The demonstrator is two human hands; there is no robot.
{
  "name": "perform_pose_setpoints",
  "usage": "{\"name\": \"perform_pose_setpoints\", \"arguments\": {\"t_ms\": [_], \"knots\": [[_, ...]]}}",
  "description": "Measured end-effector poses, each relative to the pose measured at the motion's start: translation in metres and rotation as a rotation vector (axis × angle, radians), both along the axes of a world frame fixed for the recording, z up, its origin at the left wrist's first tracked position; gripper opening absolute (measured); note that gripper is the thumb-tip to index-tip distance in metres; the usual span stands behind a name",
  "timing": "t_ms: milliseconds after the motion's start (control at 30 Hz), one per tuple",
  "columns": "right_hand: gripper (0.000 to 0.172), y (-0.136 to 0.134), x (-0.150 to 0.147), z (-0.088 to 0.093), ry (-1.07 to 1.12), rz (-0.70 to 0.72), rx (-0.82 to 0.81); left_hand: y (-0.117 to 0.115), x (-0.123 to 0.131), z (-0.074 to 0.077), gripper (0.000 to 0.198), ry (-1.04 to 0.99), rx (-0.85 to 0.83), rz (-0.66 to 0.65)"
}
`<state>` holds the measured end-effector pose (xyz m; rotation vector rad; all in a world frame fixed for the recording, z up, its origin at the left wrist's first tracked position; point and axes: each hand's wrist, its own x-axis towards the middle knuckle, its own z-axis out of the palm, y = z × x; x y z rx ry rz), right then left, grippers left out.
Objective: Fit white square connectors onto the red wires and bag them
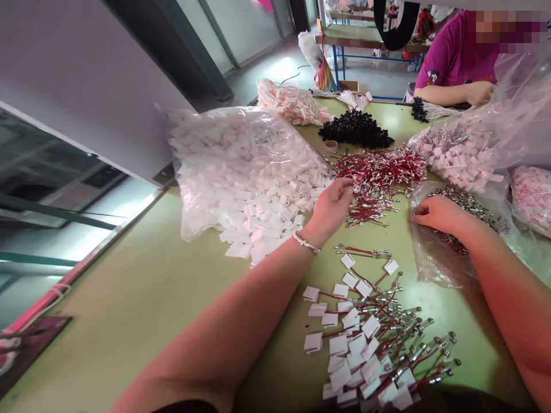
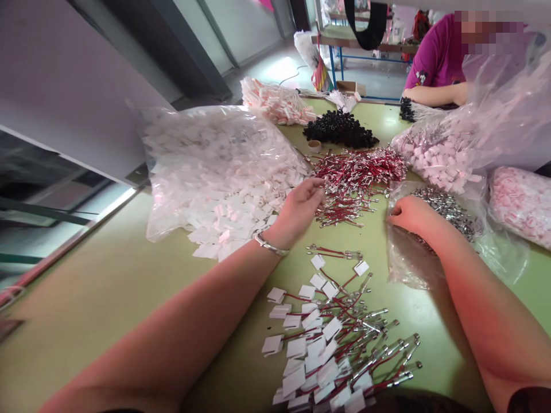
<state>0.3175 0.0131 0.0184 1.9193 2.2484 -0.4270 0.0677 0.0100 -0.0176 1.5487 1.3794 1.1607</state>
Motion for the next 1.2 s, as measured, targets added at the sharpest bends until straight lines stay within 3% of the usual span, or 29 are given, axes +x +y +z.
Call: {"name": "perform_pose_setpoints", "arguments": {"t_ms": [100, 200, 267, 400, 467, 567, 700, 1033, 1200], "knots": [[0.023, 0.0, -0.004, -0.007, -0.066, -0.018, 0.058, 0.008, -0.01, 0.0, 0.017, -0.049, 0.01, 0.067], [0.021, 0.0, -0.003, -0.008, -0.085, 0.003, 0.048, 0.0, -0.009, 0.01, 0.022, 0.028, 0.074, 0.05], [0.018, 0.001, 0.002, -0.003, 0.025, 0.011, 0.052, -0.011, -0.002, 0.018, 0.024, 0.064, 0.066, -0.03], [0.018, -0.005, 0.001, 0.013, 0.365, -0.041, 0.182, -0.029, 0.012, 0.024, 0.032, 0.002, -0.101, -0.2], [0.018, -0.015, -0.011, 0.017, 0.53, -0.08, 0.127, -0.033, 0.015, 0.024, 0.037, -0.035, -0.161, -0.238], [0.016, -0.03, -0.034, 0.014, 0.684, 0.005, 0.103, -0.036, 0.016, 0.024, 0.035, -0.075, -0.205, -0.275], [0.018, -0.039, -0.05, -0.001, 0.792, 0.05, 0.263, -0.037, 0.017, 0.022, 0.029, -0.033, -0.238, -0.309], [0.024, -0.039, -0.052, -0.013, 0.802, 0.14, 0.302, -0.038, 0.017, 0.017, 0.029, -0.047, -0.174, -0.31], [0.021, -0.036, -0.046, -0.002, 0.578, 0.262, 0.275, -0.038, 0.015, 0.013, 0.026, 0.238, 0.067, -0.282]]}}
